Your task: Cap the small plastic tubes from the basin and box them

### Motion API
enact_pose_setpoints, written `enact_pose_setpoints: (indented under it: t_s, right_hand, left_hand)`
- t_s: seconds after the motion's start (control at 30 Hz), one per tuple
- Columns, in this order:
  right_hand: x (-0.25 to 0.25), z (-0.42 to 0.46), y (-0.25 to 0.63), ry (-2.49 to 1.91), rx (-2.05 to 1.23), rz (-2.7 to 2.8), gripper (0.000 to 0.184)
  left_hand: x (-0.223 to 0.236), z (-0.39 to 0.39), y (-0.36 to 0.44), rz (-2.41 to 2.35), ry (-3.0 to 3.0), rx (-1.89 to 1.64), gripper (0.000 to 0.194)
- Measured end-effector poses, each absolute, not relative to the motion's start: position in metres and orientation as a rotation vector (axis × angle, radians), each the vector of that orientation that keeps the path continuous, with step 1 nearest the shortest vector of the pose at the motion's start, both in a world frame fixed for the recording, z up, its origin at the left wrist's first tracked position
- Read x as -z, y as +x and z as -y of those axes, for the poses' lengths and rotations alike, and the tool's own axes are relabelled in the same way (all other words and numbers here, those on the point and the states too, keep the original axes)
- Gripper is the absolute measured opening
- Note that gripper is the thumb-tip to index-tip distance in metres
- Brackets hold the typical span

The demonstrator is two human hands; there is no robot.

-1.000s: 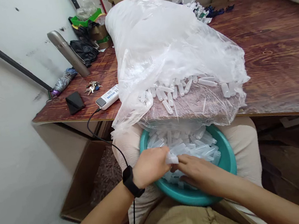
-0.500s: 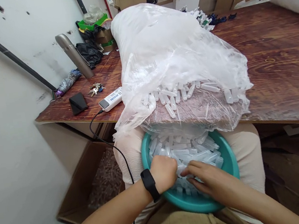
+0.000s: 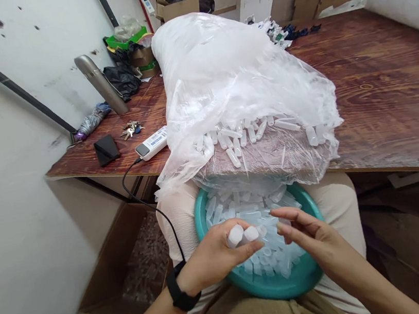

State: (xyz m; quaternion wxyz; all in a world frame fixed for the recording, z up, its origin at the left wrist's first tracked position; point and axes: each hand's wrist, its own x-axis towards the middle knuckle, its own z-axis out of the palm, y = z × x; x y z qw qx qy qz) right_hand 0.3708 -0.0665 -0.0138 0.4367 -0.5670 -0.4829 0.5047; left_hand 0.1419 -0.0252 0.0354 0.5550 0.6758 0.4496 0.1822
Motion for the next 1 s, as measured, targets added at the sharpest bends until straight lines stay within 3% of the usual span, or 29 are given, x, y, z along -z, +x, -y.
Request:
enact_pose_setpoints:
  t_s: [0.13, 0.37, 0.73, 1.0]
  right_hand:
    - [0.003, 0.072, 0.368, -1.417, -1.242, 1.244, 0.04]
    - [-0.019, 0.08, 0.366, -1.226, -1.284, 1.483, 0.028]
    - [-0.034, 0.091, 0.36, -1.241, -0.757, 1.93, 0.041]
    - [-0.033, 0.097, 0.355, -1.189, -0.638, 1.866, 0.028]
  left_hand:
    - [-0.038, 0.028, 0.14, -1.046, 1.763, -0.538, 0.018]
    - [-0.044, 0.027, 0.138, -0.97, 2.063, -0.586, 0.017]
    - [-0.046, 0.035, 0.131, -0.888, 2.63, -0.739, 0.019]
    - [-0.05, 0.038, 0.13, -0.902, 2.61, -0.802, 0.015]
